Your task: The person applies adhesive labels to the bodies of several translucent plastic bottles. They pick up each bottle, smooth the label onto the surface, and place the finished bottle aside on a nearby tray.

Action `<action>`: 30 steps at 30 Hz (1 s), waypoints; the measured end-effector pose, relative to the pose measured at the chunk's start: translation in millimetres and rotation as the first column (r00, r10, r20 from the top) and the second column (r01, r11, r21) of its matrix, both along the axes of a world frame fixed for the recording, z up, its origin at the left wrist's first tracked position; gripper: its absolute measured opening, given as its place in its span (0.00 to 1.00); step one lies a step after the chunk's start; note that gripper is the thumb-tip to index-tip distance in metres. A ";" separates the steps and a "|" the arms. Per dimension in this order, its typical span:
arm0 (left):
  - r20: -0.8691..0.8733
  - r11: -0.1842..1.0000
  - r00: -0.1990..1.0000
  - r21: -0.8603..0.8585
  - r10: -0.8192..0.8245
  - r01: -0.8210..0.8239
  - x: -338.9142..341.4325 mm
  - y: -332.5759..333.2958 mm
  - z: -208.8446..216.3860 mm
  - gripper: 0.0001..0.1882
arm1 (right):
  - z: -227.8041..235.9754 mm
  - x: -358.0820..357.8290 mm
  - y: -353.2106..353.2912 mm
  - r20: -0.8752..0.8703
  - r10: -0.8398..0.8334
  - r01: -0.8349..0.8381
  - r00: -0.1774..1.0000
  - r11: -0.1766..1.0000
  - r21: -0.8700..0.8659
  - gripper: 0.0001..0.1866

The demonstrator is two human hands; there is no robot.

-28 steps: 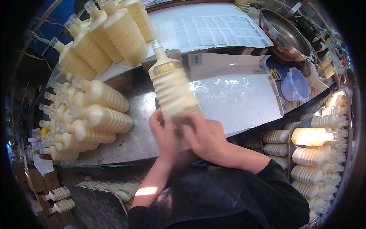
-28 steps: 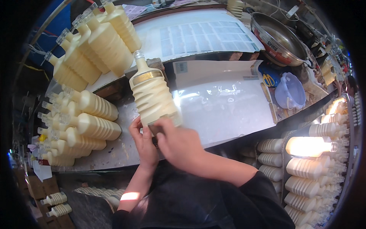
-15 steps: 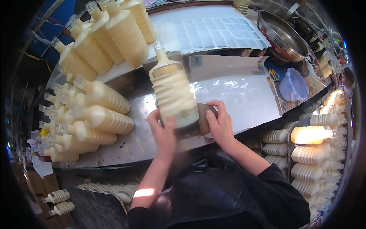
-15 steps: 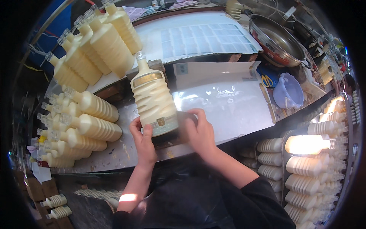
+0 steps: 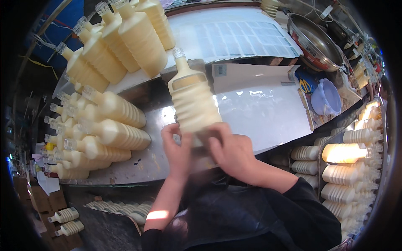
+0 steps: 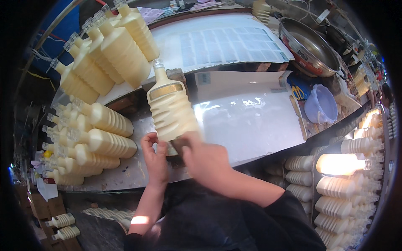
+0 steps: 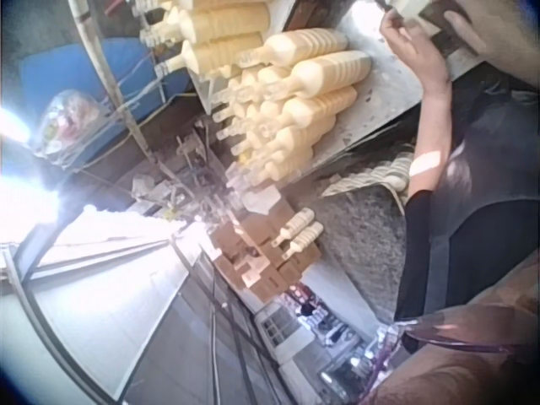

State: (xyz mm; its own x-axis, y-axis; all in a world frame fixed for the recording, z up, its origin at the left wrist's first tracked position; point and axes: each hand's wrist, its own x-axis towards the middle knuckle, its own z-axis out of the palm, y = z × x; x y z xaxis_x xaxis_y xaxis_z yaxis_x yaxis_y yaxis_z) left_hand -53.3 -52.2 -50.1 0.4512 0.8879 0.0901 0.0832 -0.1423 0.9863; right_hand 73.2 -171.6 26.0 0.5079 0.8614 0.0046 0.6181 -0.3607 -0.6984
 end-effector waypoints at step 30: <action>0.285 0.883 0.957 -0.434 -0.057 0.182 36.8 87.7 110.3 0.16 | -24.5 17.4 -22.9 0.605 0.318 -0.625 0.730 0.670 0.402 0.23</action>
